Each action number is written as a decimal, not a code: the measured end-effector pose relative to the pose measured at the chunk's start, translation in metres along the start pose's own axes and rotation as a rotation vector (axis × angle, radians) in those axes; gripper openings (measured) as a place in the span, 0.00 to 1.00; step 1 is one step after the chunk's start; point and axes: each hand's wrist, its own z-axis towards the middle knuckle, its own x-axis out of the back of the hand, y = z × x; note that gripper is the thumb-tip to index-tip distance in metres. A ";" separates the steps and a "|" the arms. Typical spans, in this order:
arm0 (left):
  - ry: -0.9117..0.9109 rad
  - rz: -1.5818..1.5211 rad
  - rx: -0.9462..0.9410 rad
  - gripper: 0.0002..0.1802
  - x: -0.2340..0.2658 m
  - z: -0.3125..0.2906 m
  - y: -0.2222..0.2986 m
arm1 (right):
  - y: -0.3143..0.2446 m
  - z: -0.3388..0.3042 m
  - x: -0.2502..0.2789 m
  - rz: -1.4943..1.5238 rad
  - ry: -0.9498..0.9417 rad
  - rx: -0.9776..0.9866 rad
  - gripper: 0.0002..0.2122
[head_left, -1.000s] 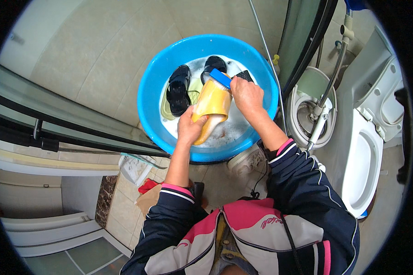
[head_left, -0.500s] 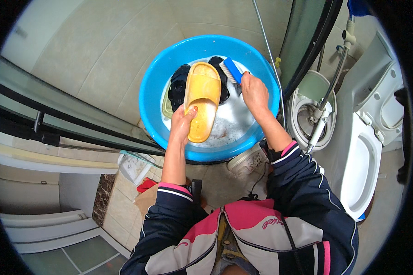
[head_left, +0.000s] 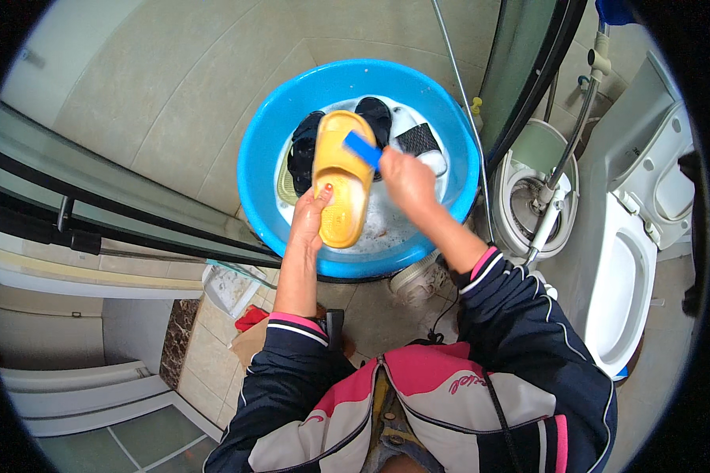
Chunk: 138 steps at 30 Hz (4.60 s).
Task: The person scrubs a pair of black shoes and a pair of yellow slippers in a blue basin filled with soapy water using a blue brush. They rinse the items in the basin and continue scrubbing each shoe and slipper individually.
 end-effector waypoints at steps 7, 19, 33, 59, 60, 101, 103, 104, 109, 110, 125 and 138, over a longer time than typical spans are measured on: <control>0.044 -0.136 0.078 0.21 0.003 -0.002 0.007 | 0.000 0.008 -0.002 -0.086 0.025 0.071 0.15; 0.104 -0.145 0.157 0.24 -0.002 0.002 0.001 | 0.005 0.006 -0.007 -0.121 0.117 0.140 0.11; 0.032 -0.056 0.251 0.24 0.002 0.005 -0.012 | 0.011 0.013 0.004 -0.122 0.134 0.042 0.10; 0.123 -0.242 0.229 0.21 0.010 0.003 -0.010 | -0.012 -0.016 -0.008 -0.039 0.050 0.249 0.09; 0.150 -0.263 0.227 0.21 0.018 0.005 -0.009 | -0.022 -0.028 -0.013 -0.230 0.002 0.348 0.08; 0.033 -0.263 0.374 0.20 -0.014 -0.002 -0.005 | 0.008 -0.001 -0.009 -0.243 0.094 0.243 0.07; 0.017 -0.261 0.382 0.20 -0.013 -0.003 -0.002 | 0.003 0.004 -0.004 -0.281 0.058 0.179 0.09; 0.004 -0.303 0.382 0.19 -0.004 0.003 -0.011 | -0.005 -0.008 -0.009 -0.167 0.099 0.272 0.10; 0.203 -0.366 0.399 0.11 0.005 0.005 -0.010 | -0.037 -0.052 -0.011 -0.136 -0.013 0.350 0.09; 0.207 -0.404 0.393 0.11 0.005 0.007 -0.012 | -0.037 -0.050 -0.010 -0.160 0.002 0.383 0.09; 0.206 -0.507 0.256 0.15 -0.010 0.021 -0.023 | -0.039 -0.046 -0.004 -0.079 0.106 0.344 0.15; 0.259 -0.570 0.296 0.25 -0.015 0.033 -0.024 | -0.036 -0.049 0.008 -0.143 0.125 0.365 0.13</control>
